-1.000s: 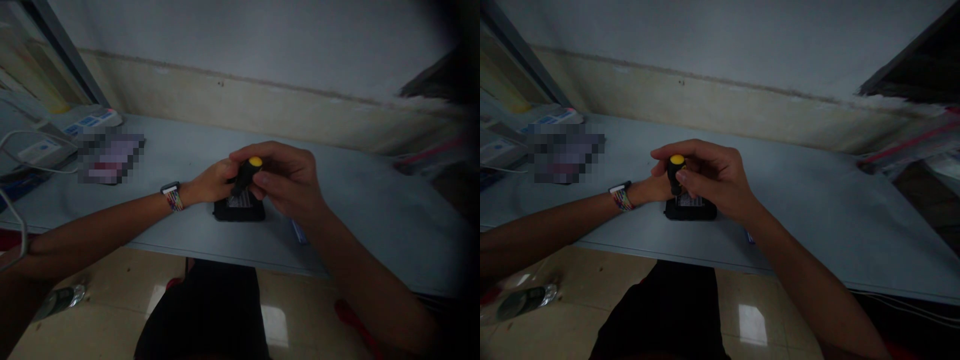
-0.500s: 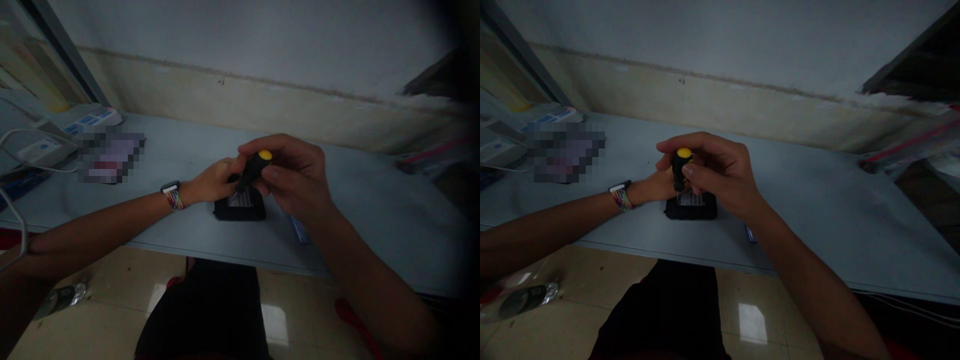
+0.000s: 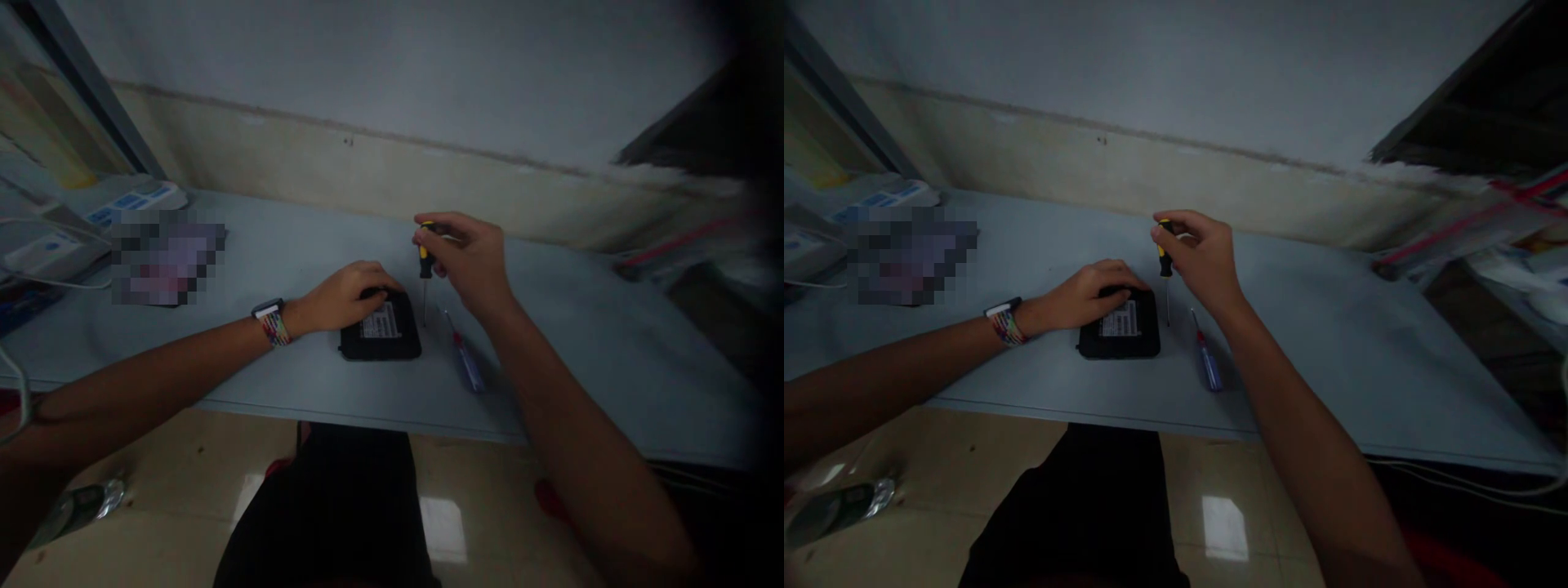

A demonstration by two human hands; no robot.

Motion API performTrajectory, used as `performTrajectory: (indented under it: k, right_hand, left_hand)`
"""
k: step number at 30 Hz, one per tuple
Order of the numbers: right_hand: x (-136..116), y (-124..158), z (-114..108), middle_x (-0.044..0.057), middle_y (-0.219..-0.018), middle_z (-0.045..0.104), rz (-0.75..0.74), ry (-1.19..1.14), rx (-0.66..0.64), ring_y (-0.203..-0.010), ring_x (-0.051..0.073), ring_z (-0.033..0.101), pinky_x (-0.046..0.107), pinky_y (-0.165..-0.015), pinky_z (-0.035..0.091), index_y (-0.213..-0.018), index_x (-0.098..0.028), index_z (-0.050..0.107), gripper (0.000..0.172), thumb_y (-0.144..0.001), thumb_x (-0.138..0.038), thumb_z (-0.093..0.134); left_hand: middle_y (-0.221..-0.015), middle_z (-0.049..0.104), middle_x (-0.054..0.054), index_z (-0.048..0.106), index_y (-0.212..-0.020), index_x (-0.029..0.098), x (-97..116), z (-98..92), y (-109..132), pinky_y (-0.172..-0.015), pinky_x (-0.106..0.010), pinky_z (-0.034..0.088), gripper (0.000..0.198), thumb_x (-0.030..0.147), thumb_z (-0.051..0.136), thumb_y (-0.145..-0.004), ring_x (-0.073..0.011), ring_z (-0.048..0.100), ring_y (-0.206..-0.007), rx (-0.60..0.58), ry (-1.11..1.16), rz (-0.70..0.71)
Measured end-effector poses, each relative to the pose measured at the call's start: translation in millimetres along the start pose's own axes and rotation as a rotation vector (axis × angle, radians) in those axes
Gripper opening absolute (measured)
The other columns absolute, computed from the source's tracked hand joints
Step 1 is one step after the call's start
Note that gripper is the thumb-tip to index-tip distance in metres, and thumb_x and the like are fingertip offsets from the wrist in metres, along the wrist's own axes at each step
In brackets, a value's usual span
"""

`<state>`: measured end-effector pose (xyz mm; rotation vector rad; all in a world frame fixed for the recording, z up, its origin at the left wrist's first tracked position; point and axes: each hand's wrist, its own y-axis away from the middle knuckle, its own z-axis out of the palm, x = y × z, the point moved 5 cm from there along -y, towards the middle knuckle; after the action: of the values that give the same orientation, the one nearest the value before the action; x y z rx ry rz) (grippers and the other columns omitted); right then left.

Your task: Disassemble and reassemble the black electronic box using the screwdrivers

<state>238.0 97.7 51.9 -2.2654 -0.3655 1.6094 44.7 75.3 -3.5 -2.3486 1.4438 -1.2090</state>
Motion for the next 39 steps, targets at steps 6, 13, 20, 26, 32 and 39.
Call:
performTrajectory:
  k: [6, 13, 20, 26, 32, 39]
  right_hand:
    - [45.2, -4.0, 7.7, 0.013, -0.1, 0.085, 0.069, 0.524, -0.113, -0.088, 0.025, 0.076, 0.04, -0.087, 0.058, -0.107, -0.015, 0.089, 0.026, -0.09, -0.034, 0.081]
    - [38.7, -1.8, 8.1, 0.015, -0.103, 0.085, 0.101, 0.659, -0.224, -0.087, 0.025, 0.074, 0.039, -0.088, 0.055, -0.119, -0.013, 0.086, 0.036, -0.093, -0.038, 0.082]
    - [-9.1, 57.4, -45.1, 0.009, -0.086, 0.078, 0.18, 0.812, -0.052, -0.073, 0.025, 0.069, 0.039, -0.075, 0.05, -0.095, -0.021, 0.075, 0.037, -0.1, -0.057, 0.07]
    - [7.7, 153.3, -55.2, 0.017, -0.111, 0.073, 0.281, 0.972, -0.01, -0.092, 0.033, 0.072, 0.045, -0.08, 0.055, -0.116, -0.02, 0.069, 0.04, -0.098, -0.055, 0.067]
    - [-17.0, 168.4, -43.5, 0.011, -0.096, 0.071, 0.1, 0.869, -0.022, -0.086, 0.029, 0.071, 0.044, -0.082, 0.057, -0.106, -0.02, 0.073, 0.02, -0.098, -0.033, 0.061]
    - [-101.8, 182.1, 9.5, 0.004, -0.093, 0.07, -0.137, 0.676, -0.144, -0.074, 0.016, 0.072, 0.03, -0.068, 0.058, -0.1, -0.02, 0.078, 0.012, -0.095, -0.016, 0.068]
  left_hand:
    - [-0.121, 0.077, -0.012, 0.078, -0.13, 0.02, 1.8, -1.2, 1.0, -0.106, -0.045, 0.059, 0.038, 0.012, 0.054, -0.102, -0.0225, 0.073, -0.113, 0.006, 0.025, 0.013]
    - [-0.12, 0.076, -0.011, 0.079, -0.127, 0.02, -0.8, -0.1, 1.2, -0.106, -0.045, 0.059, 0.038, 0.01, 0.055, -0.1, -0.0216, 0.073, -0.112, 0.022, 0.027, 0.01]
    - [-0.122, 0.077, -0.012, 0.079, -0.128, 0.019, -4.0, 2.7, 0.6, -0.107, -0.044, 0.06, 0.038, 0.007, 0.056, -0.099, -0.0215, 0.074, -0.114, 0.072, 0.047, 0.065]
    - [-0.121, 0.078, -0.013, 0.079, -0.126, 0.018, -10.6, 7.0, -1.1, -0.108, -0.045, 0.059, 0.035, 0.008, 0.057, -0.101, -0.0227, 0.074, -0.115, 0.091, 0.037, 0.092]
    - [-0.118, 0.078, -0.011, 0.079, -0.124, 0.02, -13.3, 7.0, -1.7, -0.108, -0.045, 0.059, 0.036, 0.007, 0.058, -0.098, -0.0232, 0.074, -0.113, 0.088, 0.012, 0.066]
    - [-0.12, 0.078, -0.011, 0.079, -0.122, 0.02, -15.3, 8.3, -1.4, -0.109, -0.045, 0.059, 0.034, 0.007, 0.059, -0.097, -0.0232, 0.074, -0.115, 0.101, -0.001, 0.063]
